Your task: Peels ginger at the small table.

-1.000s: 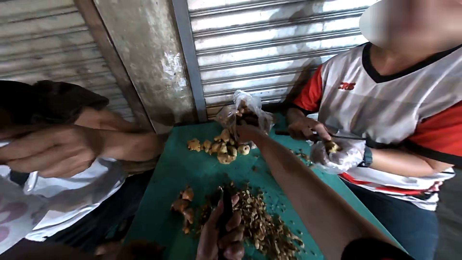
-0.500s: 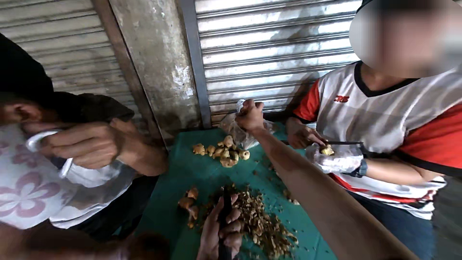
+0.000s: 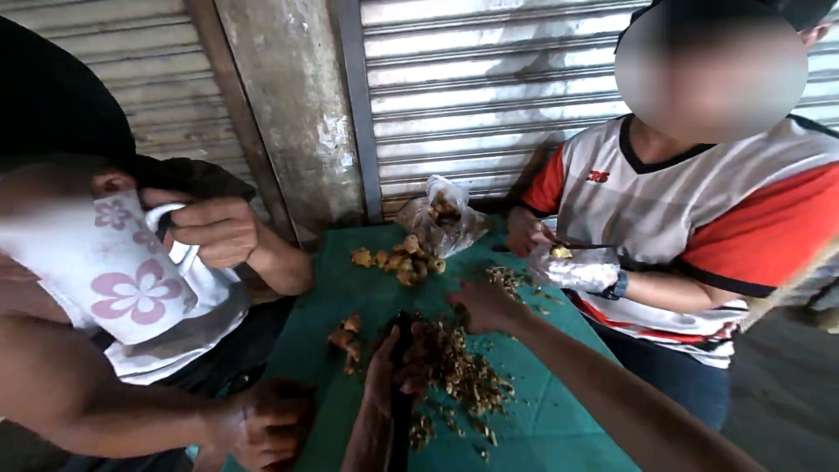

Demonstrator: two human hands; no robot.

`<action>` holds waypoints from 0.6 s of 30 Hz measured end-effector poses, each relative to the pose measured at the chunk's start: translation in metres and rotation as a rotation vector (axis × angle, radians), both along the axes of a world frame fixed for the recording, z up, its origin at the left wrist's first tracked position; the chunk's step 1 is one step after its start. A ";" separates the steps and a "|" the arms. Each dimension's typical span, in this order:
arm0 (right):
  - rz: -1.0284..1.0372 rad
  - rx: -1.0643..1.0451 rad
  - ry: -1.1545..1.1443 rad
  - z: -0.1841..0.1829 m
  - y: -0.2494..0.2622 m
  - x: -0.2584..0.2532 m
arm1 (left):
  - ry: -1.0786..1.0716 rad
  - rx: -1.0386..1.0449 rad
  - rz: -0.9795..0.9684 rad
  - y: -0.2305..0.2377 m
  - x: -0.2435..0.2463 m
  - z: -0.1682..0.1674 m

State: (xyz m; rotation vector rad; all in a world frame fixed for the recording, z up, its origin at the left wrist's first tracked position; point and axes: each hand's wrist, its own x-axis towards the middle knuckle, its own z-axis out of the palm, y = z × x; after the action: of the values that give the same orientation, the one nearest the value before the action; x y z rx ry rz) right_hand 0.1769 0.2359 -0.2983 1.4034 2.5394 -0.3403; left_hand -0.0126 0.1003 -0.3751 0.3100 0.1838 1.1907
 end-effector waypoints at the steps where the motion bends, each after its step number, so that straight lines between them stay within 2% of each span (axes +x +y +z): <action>1: -0.025 0.012 0.020 0.002 -0.001 0.005 | 0.008 0.026 0.001 0.000 0.000 0.000; 3: -0.075 0.055 0.165 0.011 -0.008 0.015 | 0.020 0.099 -0.020 0.000 -0.001 -0.001; 5: -0.110 0.060 0.594 0.015 -0.022 0.030 | 0.053 0.173 -0.016 -0.001 -0.003 -0.001; 7: -0.187 -0.131 1.186 0.007 -0.043 0.041 | 0.090 0.240 -0.001 -0.005 -0.003 -0.001; 9: -0.327 -0.489 1.595 -0.007 -0.066 0.051 | 0.055 0.278 0.010 -0.015 0.005 0.002; 11: -0.454 -0.759 1.805 -0.021 -0.084 0.059 | 0.047 0.264 0.088 -0.040 0.027 0.016; 13: -0.567 -0.914 1.960 -0.034 -0.097 0.064 | 0.096 0.249 0.128 -0.069 0.053 0.024; 18: -0.627 -1.083 2.309 -0.074 -0.113 0.072 | 0.163 0.122 0.112 -0.123 0.100 -0.003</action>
State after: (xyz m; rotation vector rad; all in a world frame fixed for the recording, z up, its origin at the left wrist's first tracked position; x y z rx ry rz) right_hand 0.2492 0.1225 -0.3724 -0.4248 -0.3734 1.9124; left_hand 0.0873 -0.0223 -0.3781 0.5097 0.2732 1.2902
